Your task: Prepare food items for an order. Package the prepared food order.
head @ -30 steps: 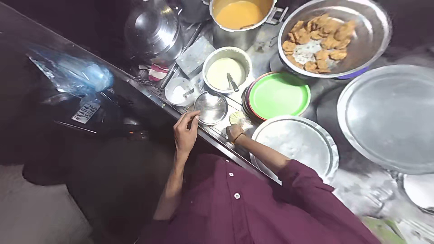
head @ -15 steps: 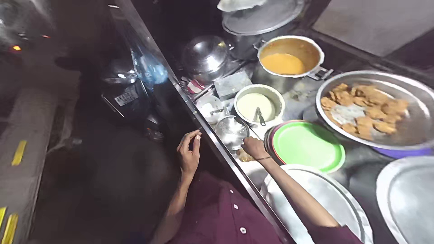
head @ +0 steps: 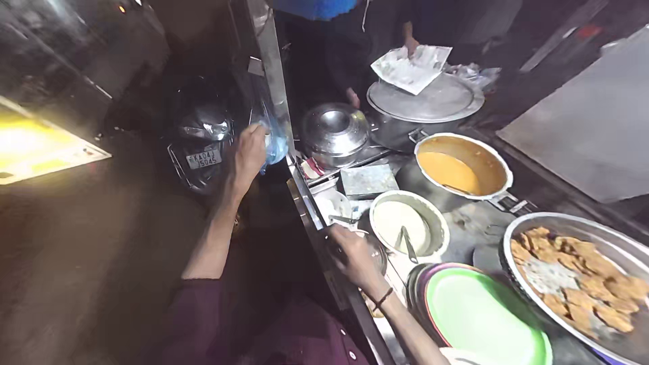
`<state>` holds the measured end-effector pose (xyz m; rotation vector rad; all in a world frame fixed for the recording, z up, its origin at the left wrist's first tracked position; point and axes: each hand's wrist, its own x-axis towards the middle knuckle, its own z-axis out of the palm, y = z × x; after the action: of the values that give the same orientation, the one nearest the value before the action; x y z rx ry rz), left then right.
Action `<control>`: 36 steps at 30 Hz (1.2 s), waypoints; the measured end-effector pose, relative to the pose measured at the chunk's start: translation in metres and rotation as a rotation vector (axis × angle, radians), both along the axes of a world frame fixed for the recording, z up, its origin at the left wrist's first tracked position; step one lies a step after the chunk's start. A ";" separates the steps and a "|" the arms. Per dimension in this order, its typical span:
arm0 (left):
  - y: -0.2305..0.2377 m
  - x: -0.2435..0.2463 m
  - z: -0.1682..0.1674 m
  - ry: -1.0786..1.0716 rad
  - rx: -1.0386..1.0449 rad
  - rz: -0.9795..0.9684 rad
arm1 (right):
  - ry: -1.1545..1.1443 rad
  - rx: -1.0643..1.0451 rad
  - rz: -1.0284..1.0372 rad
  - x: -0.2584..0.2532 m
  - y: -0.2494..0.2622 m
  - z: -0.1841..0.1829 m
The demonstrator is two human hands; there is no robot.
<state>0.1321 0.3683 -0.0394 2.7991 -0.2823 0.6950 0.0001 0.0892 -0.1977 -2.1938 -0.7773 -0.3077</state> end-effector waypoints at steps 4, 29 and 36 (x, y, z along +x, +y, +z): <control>0.017 0.049 0.000 0.156 0.230 -0.104 | -0.083 -0.174 0.130 0.023 0.038 -0.019; 0.079 0.137 0.052 0.195 0.647 -0.445 | 0.016 -0.291 0.137 0.037 0.044 -0.040; 0.094 0.112 0.047 0.087 0.514 -0.454 | 0.018 -0.320 0.172 0.035 0.046 -0.041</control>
<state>0.2436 0.4620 0.0079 3.0305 -1.1816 0.4328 0.0351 0.1349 -0.2385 -2.3996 -1.0580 -0.0803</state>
